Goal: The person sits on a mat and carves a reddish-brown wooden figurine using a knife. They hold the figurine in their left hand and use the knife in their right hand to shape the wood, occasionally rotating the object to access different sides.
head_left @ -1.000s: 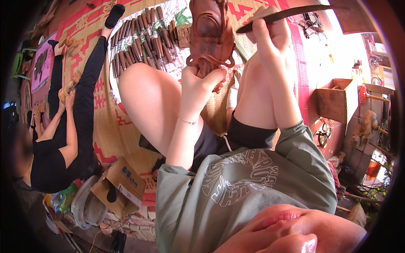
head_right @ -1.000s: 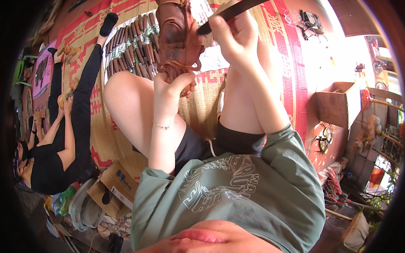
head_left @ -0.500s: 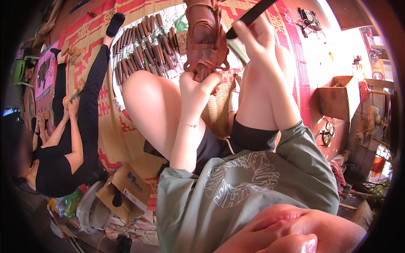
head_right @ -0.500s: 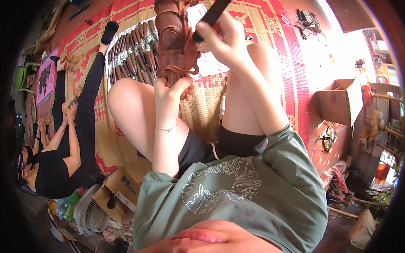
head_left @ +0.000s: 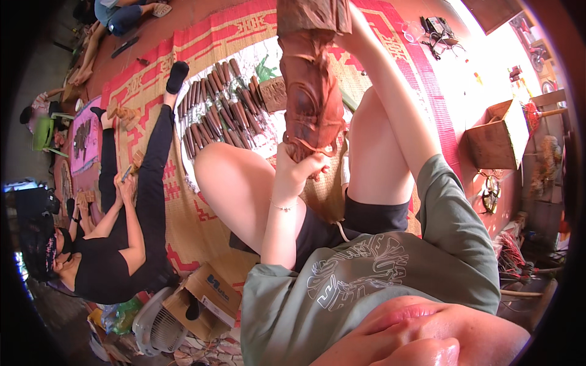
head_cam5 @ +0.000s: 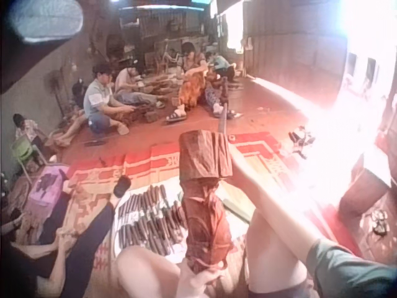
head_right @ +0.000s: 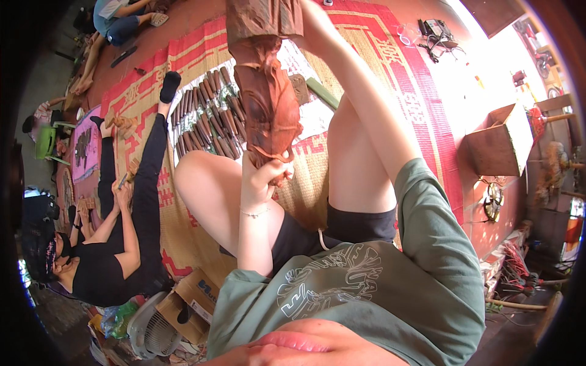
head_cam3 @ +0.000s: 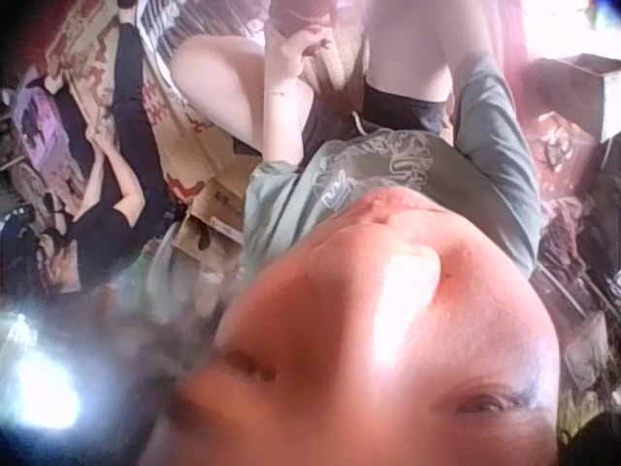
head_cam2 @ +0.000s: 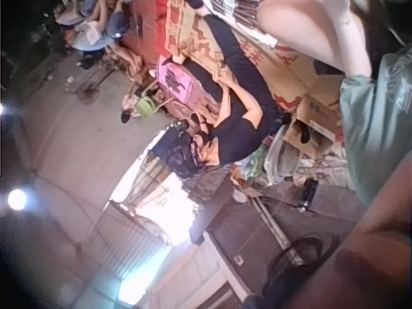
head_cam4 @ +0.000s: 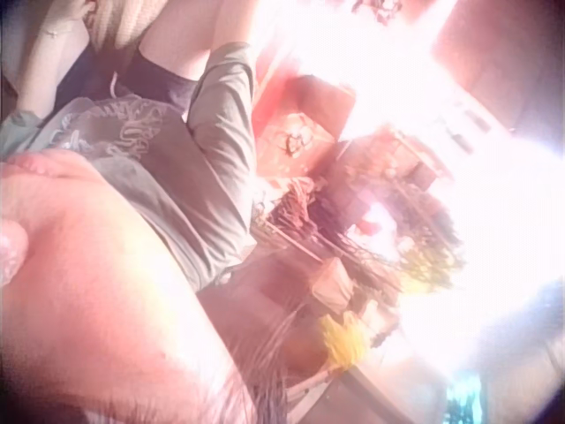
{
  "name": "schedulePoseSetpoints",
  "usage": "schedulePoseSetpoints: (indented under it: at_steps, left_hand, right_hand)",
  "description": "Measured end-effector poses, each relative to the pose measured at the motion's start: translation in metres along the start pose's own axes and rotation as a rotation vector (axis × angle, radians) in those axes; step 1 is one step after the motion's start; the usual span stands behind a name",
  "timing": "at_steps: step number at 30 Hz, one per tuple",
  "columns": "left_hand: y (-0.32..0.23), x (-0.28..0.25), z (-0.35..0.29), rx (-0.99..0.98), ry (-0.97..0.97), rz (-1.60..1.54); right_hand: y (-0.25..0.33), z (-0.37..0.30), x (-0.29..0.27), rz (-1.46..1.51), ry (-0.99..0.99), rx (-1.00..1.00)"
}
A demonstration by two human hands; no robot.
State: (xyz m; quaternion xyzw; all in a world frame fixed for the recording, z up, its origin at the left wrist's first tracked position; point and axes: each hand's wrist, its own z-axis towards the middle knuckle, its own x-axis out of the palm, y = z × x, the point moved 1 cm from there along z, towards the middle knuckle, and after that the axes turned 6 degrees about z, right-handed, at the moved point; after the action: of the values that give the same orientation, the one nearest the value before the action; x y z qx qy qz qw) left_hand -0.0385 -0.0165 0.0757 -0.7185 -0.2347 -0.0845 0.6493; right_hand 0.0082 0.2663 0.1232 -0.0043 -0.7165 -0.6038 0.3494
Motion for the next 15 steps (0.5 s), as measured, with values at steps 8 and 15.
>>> schedulePoseSetpoints:
  at_steps: [8,15]
  left_hand:
    - [0.002,0.02,0.015,-0.1,0.096,-0.204]
    - [0.011,0.013,0.021,-0.008,0.027,-0.848]
  right_hand:
    - [-0.02,0.002,-0.003,0.563,0.254,-0.007]
    - [-0.041,0.011,-0.005,0.554,-0.337,0.189]
